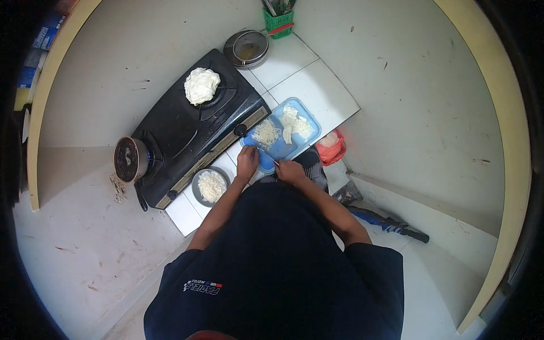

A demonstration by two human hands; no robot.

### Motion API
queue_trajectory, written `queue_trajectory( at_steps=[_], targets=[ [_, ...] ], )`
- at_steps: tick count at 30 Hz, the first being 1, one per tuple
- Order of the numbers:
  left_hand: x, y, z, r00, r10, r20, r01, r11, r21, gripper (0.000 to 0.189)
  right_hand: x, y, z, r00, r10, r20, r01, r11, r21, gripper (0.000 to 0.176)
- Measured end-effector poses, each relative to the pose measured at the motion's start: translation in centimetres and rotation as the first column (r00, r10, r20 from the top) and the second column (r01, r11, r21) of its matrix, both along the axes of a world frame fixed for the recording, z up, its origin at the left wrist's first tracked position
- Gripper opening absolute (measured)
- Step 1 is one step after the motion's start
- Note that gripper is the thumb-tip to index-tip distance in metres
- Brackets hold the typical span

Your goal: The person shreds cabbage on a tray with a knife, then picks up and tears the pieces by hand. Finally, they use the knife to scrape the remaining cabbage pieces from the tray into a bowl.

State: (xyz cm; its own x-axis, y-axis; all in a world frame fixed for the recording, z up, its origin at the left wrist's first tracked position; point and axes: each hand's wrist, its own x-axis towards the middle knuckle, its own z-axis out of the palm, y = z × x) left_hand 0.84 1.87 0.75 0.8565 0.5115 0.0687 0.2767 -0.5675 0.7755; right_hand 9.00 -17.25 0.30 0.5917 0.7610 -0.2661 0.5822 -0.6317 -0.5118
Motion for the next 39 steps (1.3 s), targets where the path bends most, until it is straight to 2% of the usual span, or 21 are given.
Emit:
queue_trajectory(
  at_steps=[11,18,25,30,32,35,37,39],
  targets=[
    [0.5,-0.2,0.5,0.997,0.059,0.045,-0.058,0.998,-0.025,0.007,-0.2,-0.2,-0.5,0.998,0.005,-0.068,-0.006,1.0,-0.017,0.043],
    [0.2,0.0,-0.4,0.996,0.027,0.085,-0.029,0.999,0.028,0.007,0.1,1.1,0.3,0.998,-0.006,-0.056,0.005,1.0,-0.02,0.045],
    [0.0,-0.1,-0.5,0.996,0.036,0.088,-0.036,0.999,-0.002,0.008,0.3,0.2,1.3,0.998,-0.003,-0.067,0.0,0.999,-0.046,0.047],
    [0.0,-0.3,0.2,0.997,0.054,0.054,-0.053,0.999,-0.007,0.009,0.3,1.3,0.3,0.997,-0.008,-0.078,0.003,0.998,-0.057,0.046],
    [0.0,-0.2,0.2,0.999,0.04,0.035,-0.039,0.999,-0.01,0.009,0.1,2.1,-1.3,1.0,-0.002,-0.013,0.002,1.0,0.014,0.044],
    [-0.4,0.1,-0.1,0.999,0.009,0.037,-0.009,1.0,0.0,0.01,0.1,2.3,-1.5,1.0,-0.006,-0.011,0.006,1.0,-0.011,0.042],
    [-0.3,0.2,0.0,0.998,-0.01,0.064,0.009,1.0,0.012,0.01,0.2,1.4,-0.3,1.0,-0.009,-0.017,0.009,1.0,-0.022,0.042],
    [-0.2,0.2,0.0,1.0,0.012,-0.017,-0.012,1.0,-0.015,0.01,0.5,0.7,0.8,1.0,-0.012,-0.024,0.011,0.999,-0.036,0.042]
  ],
)
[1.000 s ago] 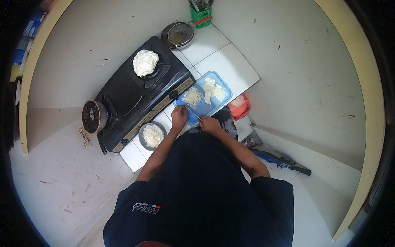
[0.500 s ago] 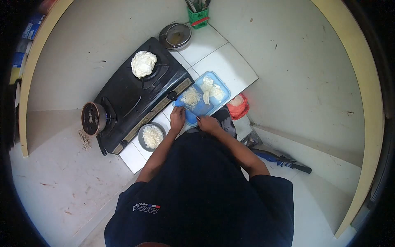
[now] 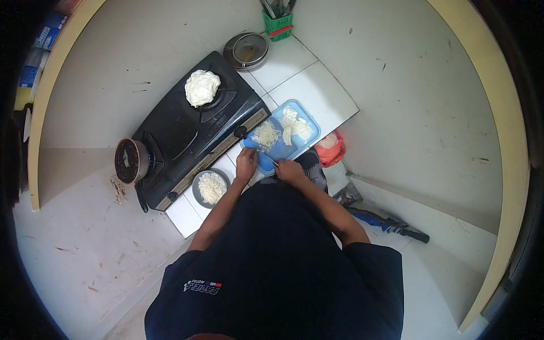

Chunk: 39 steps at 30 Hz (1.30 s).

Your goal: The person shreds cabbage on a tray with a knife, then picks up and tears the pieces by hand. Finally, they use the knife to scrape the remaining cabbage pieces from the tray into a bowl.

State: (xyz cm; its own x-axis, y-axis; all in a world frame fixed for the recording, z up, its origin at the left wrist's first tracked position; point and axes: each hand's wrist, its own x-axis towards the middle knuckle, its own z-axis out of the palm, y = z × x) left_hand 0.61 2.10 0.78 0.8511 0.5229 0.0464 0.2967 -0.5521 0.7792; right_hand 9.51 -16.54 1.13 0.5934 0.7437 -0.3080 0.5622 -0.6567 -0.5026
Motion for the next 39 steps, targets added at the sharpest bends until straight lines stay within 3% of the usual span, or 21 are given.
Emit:
queue_trajectory(
  at_steps=[6,8,17,20,25,31,33,39],
  targets=[
    [0.3,-0.2,0.0,0.995,0.071,0.074,-0.065,0.995,-0.076,0.008,-0.1,-0.6,-0.1,1.0,-0.014,-0.026,0.013,0.999,-0.037,0.044],
    [0.3,-0.1,-0.2,0.995,0.073,0.063,-0.069,0.996,-0.06,0.008,-0.2,-0.7,-0.1,1.0,0.025,-0.016,-0.024,0.999,0.031,0.044],
    [0.4,-0.1,0.1,0.994,0.081,0.074,-0.079,0.996,-0.039,0.006,-0.3,0.0,0.1,0.999,0.025,-0.048,-0.026,0.999,-0.028,0.044],
    [0.5,-0.1,0.4,0.996,0.063,0.07,-0.061,0.998,-0.028,0.007,-0.4,1.2,-2.1,0.999,0.033,-0.003,-0.033,0.999,0.006,0.042],
    [0.4,0.0,-0.3,0.994,0.07,0.08,-0.068,0.997,-0.031,0.005,-0.3,0.5,-0.5,0.999,0.042,0.007,-0.042,0.999,-0.009,0.041],
    [0.4,-0.2,-0.5,0.988,0.13,0.089,-0.118,0.984,-0.132,0.003,-0.4,0.8,-0.9,0.999,0.049,0.006,-0.049,0.998,-0.036,0.041],
    [0.4,-0.1,-0.6,0.99,0.093,0.105,-0.088,0.995,-0.047,0.004,-0.4,1.0,-1.6,0.999,0.031,0.024,-0.031,1.0,-0.003,0.042],
    [0.1,-0.1,-0.4,0.992,0.092,0.085,-0.09,0.995,-0.036,0.005,-0.2,-0.3,-0.4,1.0,0.023,0.011,-0.023,1.0,-0.003,0.041]
  ],
)
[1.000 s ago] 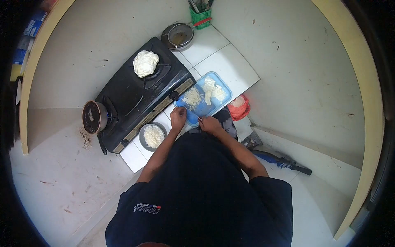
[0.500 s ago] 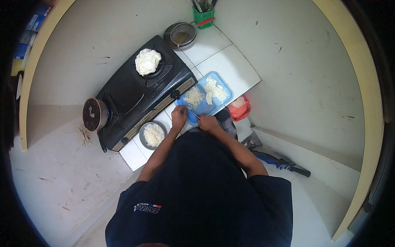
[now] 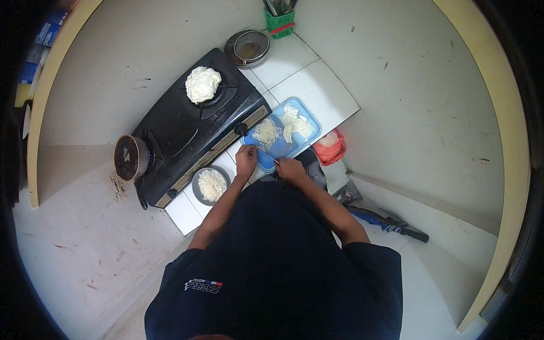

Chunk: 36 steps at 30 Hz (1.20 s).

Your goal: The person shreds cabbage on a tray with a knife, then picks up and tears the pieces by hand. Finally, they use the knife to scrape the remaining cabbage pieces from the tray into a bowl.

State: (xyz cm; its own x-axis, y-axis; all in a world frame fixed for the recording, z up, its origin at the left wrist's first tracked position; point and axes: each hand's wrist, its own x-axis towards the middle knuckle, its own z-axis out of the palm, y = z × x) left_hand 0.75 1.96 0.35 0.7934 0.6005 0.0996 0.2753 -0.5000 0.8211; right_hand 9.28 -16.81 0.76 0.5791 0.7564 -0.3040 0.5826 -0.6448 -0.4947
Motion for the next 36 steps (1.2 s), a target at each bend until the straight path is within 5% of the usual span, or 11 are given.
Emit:
queue_trajectory(
  at_steps=[36],
  targets=[
    [-0.1,0.5,0.1,0.998,-0.035,-0.059,0.035,0.999,-0.007,0.01,0.4,-0.2,0.0,0.998,0.041,-0.038,-0.04,0.999,0.012,0.045]
  ],
)
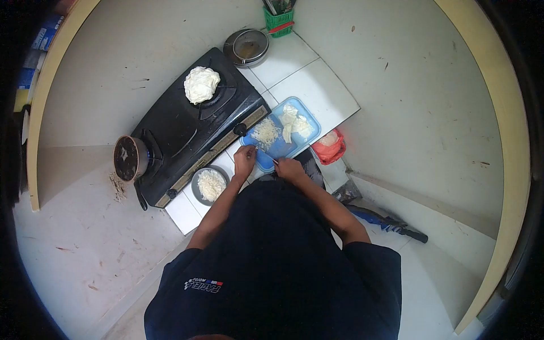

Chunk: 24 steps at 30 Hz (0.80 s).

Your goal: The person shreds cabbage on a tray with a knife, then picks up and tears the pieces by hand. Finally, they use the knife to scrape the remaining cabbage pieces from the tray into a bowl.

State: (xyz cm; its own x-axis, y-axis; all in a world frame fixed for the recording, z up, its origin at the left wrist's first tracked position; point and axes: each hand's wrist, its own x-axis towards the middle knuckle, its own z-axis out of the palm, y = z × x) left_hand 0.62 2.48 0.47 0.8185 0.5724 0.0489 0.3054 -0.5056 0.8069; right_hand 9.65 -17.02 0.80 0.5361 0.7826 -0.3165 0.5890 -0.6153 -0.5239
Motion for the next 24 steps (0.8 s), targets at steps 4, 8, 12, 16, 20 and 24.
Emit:
queue_trajectory(
  at_steps=[4,8,12,16,20,24],
  targets=[
    [0.2,0.0,0.2,1.0,0.021,0.012,-0.021,0.999,-0.044,0.009,-0.3,1.7,-1.0,0.999,-0.018,0.046,0.018,1.0,-0.008,0.044],
    [0.6,-0.1,0.2,0.997,0.077,-0.029,-0.078,0.994,-0.07,0.006,-0.3,1.2,-0.6,0.998,-0.026,0.05,0.026,1.0,0.002,0.044],
    [0.7,-0.1,0.2,0.991,0.117,-0.067,-0.122,0.989,-0.084,0.007,0.0,0.0,1.1,1.0,-0.015,-0.021,0.014,0.998,-0.066,0.042],
    [0.9,-0.1,0.5,0.984,0.151,-0.096,-0.165,0.975,-0.151,0.009,-0.2,0.3,0.7,0.999,-0.04,-0.013,0.039,0.998,-0.048,0.04],
    [1.1,0.0,0.5,0.969,0.195,-0.148,-0.219,0.961,-0.166,0.01,-0.5,2.0,-1.4,0.999,-0.044,0.029,0.044,0.999,-0.007,0.042],
    [1.0,0.2,0.1,0.966,0.195,-0.167,-0.227,0.952,-0.205,0.01,-0.4,1.1,-0.8,0.998,-0.039,0.056,0.039,0.999,-0.005,0.042]
  ],
)
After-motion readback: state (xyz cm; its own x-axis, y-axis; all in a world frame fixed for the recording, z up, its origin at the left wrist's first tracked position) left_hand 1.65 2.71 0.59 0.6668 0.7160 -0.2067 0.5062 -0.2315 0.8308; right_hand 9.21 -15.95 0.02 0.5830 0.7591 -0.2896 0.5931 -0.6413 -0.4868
